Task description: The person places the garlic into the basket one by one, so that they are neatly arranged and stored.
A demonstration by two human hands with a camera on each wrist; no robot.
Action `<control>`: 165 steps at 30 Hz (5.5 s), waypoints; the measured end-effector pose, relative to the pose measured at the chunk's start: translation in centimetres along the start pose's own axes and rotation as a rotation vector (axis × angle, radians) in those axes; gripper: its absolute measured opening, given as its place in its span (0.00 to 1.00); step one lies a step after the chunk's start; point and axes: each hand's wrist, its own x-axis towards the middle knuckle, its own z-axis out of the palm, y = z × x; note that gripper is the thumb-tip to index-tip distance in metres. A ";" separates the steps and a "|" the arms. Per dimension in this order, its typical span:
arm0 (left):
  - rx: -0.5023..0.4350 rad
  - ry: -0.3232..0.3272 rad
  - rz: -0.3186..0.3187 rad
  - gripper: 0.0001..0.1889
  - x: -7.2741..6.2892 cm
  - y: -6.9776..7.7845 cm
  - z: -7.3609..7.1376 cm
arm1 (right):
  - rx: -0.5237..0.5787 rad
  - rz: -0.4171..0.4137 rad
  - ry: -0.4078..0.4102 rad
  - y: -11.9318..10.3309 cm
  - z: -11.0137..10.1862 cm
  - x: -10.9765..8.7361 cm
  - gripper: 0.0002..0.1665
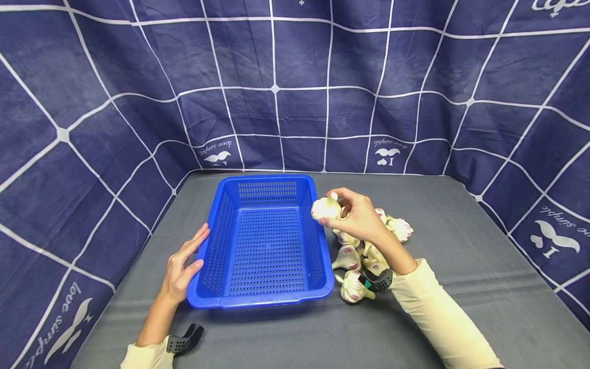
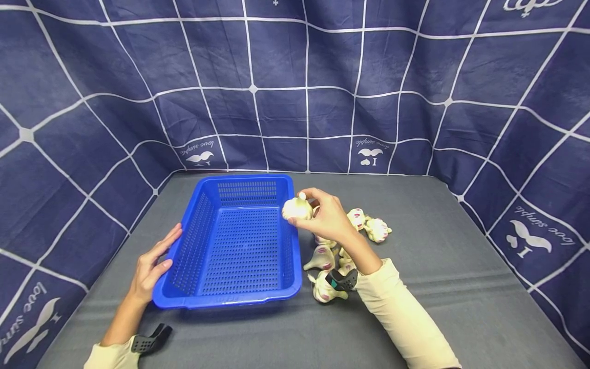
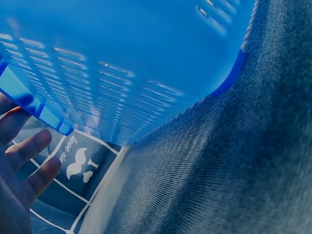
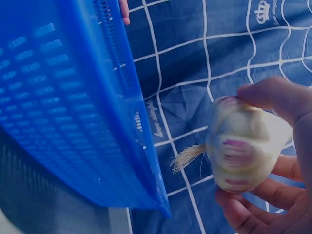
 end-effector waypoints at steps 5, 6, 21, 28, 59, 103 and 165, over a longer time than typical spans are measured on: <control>-0.001 -0.006 -0.004 0.30 0.0 0.0 0.0 | 0.006 0.000 -0.010 -0.3 0.8 1.2 0.28; 0.000 -0.007 -0.004 0.31 -0.1 0.0 -0.1 | 0.004 0.000 -0.014 -0.4 1.0 1.4 0.28; 0.015 -0.011 -0.016 0.31 -0.2 -0.1 -0.1 | -0.012 0.047 -0.066 -2.7 3.6 5.2 0.31; 0.040 -0.013 -0.006 0.31 0.0 -0.1 -0.2 | -0.046 0.065 -0.091 -3.3 5.0 6.7 0.31; 0.084 -0.034 0.033 0.30 0.4 -0.4 -0.5 | -0.125 0.196 -0.266 -3.8 13.8 11.7 0.31; 0.069 -0.026 0.001 0.32 0.1 -0.5 -0.8 | -0.012 0.526 -0.240 -0.2 20.2 11.7 0.34; 0.092 -0.033 0.004 0.29 -0.1 -0.6 -0.6 | -0.016 0.196 -0.349 -1.1 9.6 10.9 0.34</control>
